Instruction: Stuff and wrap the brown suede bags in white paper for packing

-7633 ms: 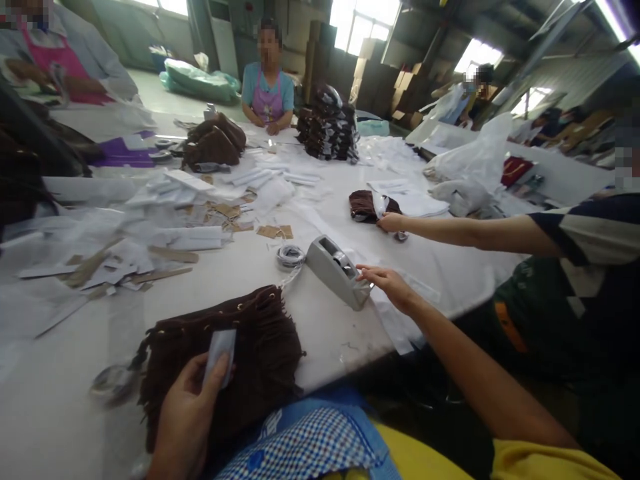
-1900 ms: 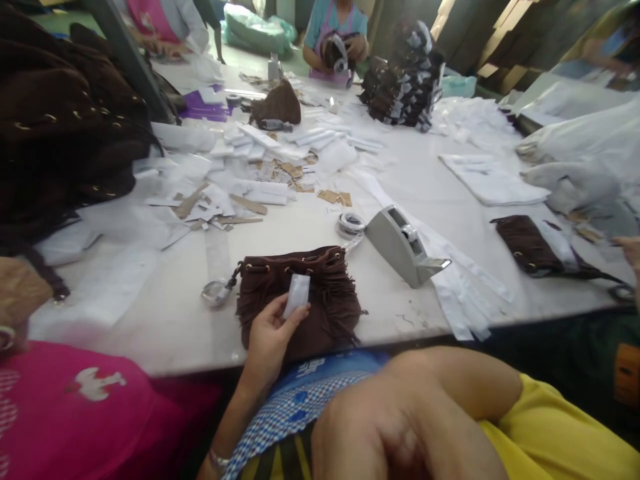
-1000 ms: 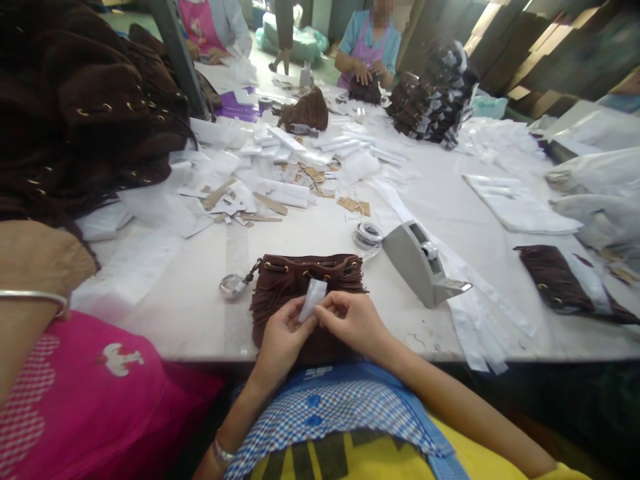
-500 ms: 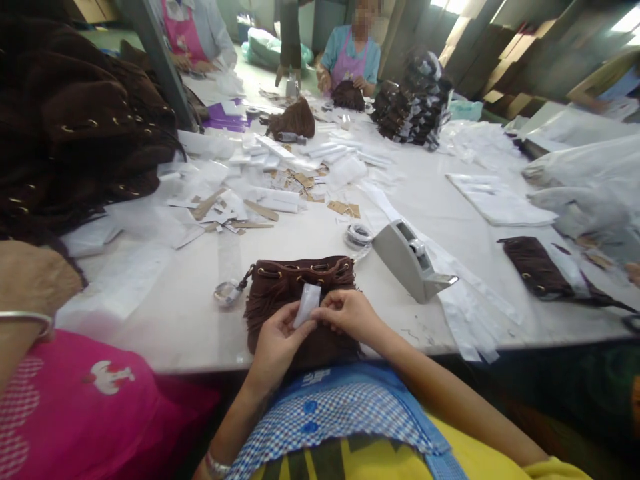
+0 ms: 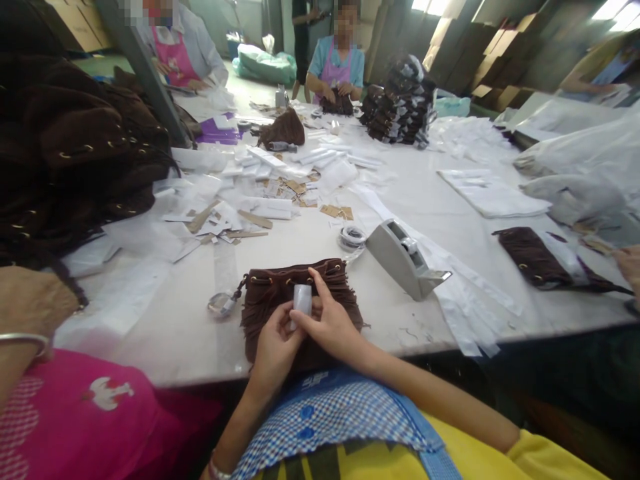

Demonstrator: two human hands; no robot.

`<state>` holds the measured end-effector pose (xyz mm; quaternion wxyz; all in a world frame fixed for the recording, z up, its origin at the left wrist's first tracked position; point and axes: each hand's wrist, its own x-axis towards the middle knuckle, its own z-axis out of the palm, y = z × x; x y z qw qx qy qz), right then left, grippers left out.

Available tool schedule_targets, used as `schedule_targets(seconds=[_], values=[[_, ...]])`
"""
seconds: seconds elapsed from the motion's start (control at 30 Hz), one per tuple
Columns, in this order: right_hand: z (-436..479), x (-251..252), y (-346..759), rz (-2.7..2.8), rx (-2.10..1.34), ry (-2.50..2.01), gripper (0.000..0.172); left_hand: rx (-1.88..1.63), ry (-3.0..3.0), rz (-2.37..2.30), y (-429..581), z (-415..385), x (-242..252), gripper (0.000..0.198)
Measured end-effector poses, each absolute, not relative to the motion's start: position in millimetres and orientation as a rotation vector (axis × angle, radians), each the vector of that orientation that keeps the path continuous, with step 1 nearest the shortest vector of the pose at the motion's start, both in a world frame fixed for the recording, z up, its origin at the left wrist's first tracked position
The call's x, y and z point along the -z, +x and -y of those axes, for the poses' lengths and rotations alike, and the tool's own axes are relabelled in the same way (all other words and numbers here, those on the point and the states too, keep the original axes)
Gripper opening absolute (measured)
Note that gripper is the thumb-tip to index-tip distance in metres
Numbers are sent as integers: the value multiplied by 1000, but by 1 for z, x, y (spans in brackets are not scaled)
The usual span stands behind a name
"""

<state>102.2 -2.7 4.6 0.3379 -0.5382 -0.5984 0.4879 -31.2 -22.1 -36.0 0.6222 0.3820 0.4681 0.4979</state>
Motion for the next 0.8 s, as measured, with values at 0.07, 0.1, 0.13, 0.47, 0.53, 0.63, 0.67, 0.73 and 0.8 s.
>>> schedule_targets(seconds=[0.07, 0.1, 0.13, 0.47, 0.53, 0.63, 0.67, 0.73, 0.8], values=[[-5, 2, 96, 1526, -1254, -1413, 91, -1149, 908, -1097, -29, 20, 37, 49], [-9, 4, 96, 1532, -1251, -1407, 90, -1138, 926, -1099, -29, 19, 37, 50], [-12, 3, 99, 1565, -1240, -1401, 90, -1123, 948, -1101, -29, 19, 35, 52], [19, -3, 169, 2427, -274, -1125, 51, -885, 2293, -1600, -53, 28, 17, 56], [23, 17, 188, 2549, -256, -1115, 51, -655, 2407, -1674, -69, 29, 35, 57], [23, 40, 221, 2494, -211, -1223, 39, -546, 2319, -1870, -103, 30, 54, 47], [22, 42, 230, 2420, -179, -1271, 35, -573, 2273, -1907, -113, 31, 53, 45], [22, 37, 239, 2219, -106, -1367, 29, -716, 2187, -1985, -123, 33, 39, 41], [23, 24, 235, 2098, -97, -1361, 28, -913, 2130, -2048, -114, 36, 17, 36]])
